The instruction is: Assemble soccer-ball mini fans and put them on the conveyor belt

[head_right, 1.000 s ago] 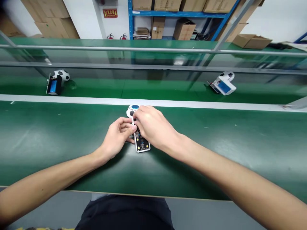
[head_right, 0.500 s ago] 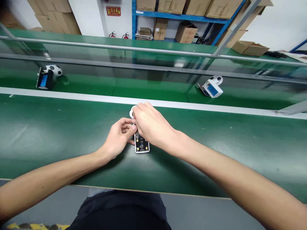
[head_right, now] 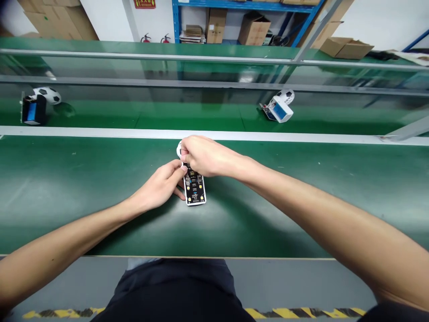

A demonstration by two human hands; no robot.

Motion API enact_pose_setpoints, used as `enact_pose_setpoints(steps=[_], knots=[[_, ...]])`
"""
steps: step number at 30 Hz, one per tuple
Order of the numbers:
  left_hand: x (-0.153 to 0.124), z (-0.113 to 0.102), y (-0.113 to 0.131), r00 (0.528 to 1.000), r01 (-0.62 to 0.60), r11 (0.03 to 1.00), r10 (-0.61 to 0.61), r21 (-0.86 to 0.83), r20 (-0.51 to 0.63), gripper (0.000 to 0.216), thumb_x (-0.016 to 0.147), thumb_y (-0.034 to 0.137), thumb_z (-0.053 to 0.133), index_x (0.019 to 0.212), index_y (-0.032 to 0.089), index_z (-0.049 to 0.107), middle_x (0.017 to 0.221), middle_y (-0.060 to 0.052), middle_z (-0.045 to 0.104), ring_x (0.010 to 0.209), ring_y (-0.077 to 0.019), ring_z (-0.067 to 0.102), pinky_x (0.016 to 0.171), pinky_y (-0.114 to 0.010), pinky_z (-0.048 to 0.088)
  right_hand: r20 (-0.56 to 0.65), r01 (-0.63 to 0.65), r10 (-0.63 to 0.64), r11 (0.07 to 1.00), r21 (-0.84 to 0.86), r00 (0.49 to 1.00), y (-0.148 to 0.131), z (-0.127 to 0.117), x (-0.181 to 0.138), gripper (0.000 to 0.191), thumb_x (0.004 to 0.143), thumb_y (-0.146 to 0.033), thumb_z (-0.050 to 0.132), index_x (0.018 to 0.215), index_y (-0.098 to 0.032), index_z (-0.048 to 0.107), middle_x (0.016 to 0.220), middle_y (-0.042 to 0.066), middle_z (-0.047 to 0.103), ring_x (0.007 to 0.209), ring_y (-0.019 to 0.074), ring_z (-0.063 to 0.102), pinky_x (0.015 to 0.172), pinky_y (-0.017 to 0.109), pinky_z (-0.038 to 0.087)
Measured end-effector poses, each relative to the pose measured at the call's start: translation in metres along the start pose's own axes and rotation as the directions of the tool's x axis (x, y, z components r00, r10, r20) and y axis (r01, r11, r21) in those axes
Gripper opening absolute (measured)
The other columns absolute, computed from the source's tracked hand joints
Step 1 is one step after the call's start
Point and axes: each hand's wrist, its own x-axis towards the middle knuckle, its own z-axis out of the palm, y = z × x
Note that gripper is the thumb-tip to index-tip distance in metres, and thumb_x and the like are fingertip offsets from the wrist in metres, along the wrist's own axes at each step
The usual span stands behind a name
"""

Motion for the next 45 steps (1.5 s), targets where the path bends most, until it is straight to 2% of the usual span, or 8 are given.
enact_pose_setpoints(steps=[9,21,25,28,30,33,37,45], knots=[[-0.002,-0.004,-0.004,0.993,-0.117,0.985,0.12,0.127,-0.013,0.025,0.099,0.034,0.034,0.092,0.017,0.05,0.073,0.001,0.057,0.054,-0.0134,0.065,0.047,-0.024,0.056,0.056,-0.036,0.036,0.999,0.003,0.998,-0.01,-0.006,0.001,0.01,0.081,-0.01,0.057,0.075,-0.017,0.054,0.071,0.002,0.059,0.061,0.0124,0.046,0.056,0.025,0.029],[0.004,-0.01,-0.023,0.979,-0.181,0.983,0.181,-0.004,0.094,0.033,0.1,0.049,0.034,0.105,0.019,0.044,0.079,0.001,0.058,0.054,-0.0096,0.059,0.054,-0.024,0.051,0.108,0.052,-0.067,0.989,0.136,0.992,-0.001,-0.011,0.003,0.01,0.085,-0.013,0.057,0.075,-0.016,0.056,0.069,-0.001,0.057,0.061,0.0109,0.046,0.058,0.024,0.032],[0.003,-0.012,-0.024,0.982,-0.164,0.986,0.164,-0.013,0.094,0.035,0.099,0.051,0.036,0.108,0.019,0.043,0.081,0.0,0.058,0.055,-0.0099,0.057,0.053,-0.025,0.049,-0.123,0.085,-0.072,0.991,0.107,0.99,0.001,-0.006,-0.013,0.012,0.088,-0.025,0.06,0.094,-0.015,0.061,0.089,0.006,0.065,0.075,0.0156,0.055,0.067,0.026,0.04],[-0.004,-0.011,-0.017,0.981,-0.173,0.974,0.184,0.145,-0.069,0.037,0.099,0.05,0.037,0.118,0.019,0.042,0.088,-0.003,0.058,0.067,-0.0132,0.059,0.058,-0.026,0.051,-0.264,-0.07,0.097,0.991,0.111,0.959,0.003,0.005,-0.038,0.03,0.089,-0.039,0.06,0.108,-0.015,0.061,0.1,0.01,0.066,0.082,0.0199,0.059,0.07,0.031,0.044],[-0.008,-0.008,-0.011,0.94,-0.215,0.906,0.294,0.366,-0.175,0.041,0.097,0.043,0.045,0.131,0.021,0.038,0.107,-0.008,0.056,0.082,-0.0164,0.061,0.071,-0.033,0.054,-0.13,-0.201,0.237,0.949,0.245,0.963,0.005,0.015,-0.054,0.033,0.09,-0.044,0.058,0.107,-0.015,0.062,0.095,0.009,0.068,0.076,0.0194,0.061,0.067,0.032,0.046],[-0.008,-0.002,-0.002,0.898,-0.266,0.701,0.429,0.662,-0.093,0.045,0.096,0.031,0.046,0.14,0.027,0.04,0.13,-0.011,0.043,0.1,-0.0222,0.058,0.087,-0.043,0.052,0.05,-0.226,0.234,0.828,0.513,0.971,0.005,0.032,-0.065,0.031,0.094,-0.039,0.051,0.111,-0.016,0.062,0.098,0.008,0.069,0.077,0.0187,0.063,0.068,0.032,0.051],[-0.002,0.003,0.0,0.883,-0.326,0.644,0.469,0.693,-0.021,0.037,0.097,0.022,0.039,0.132,0.022,0.05,0.129,-0.012,0.042,0.103,-0.022,0.056,0.089,-0.041,0.052,-0.023,-0.148,0.23,0.696,0.703,0.973,0.002,0.049,-0.064,0.029,0.096,-0.031,0.045,0.109,-0.014,0.063,0.096,0.008,0.069,0.082,0.0191,0.065,0.074,0.033,0.053],[0.001,0.002,-0.007,0.836,-0.413,0.754,0.536,0.511,-0.116,0.032,0.095,0.013,0.04,0.123,0.021,0.053,0.122,-0.01,0.044,0.111,-0.0187,0.051,0.102,-0.038,0.046,-0.298,-0.161,0.294,0.903,0.399,0.908,-0.012,0.067,-0.058,0.031,0.099,-0.025,0.034,0.098,-0.016,0.064,0.086,0.006,0.066,0.073,0.0167,0.056,0.069,0.03,0.041]])
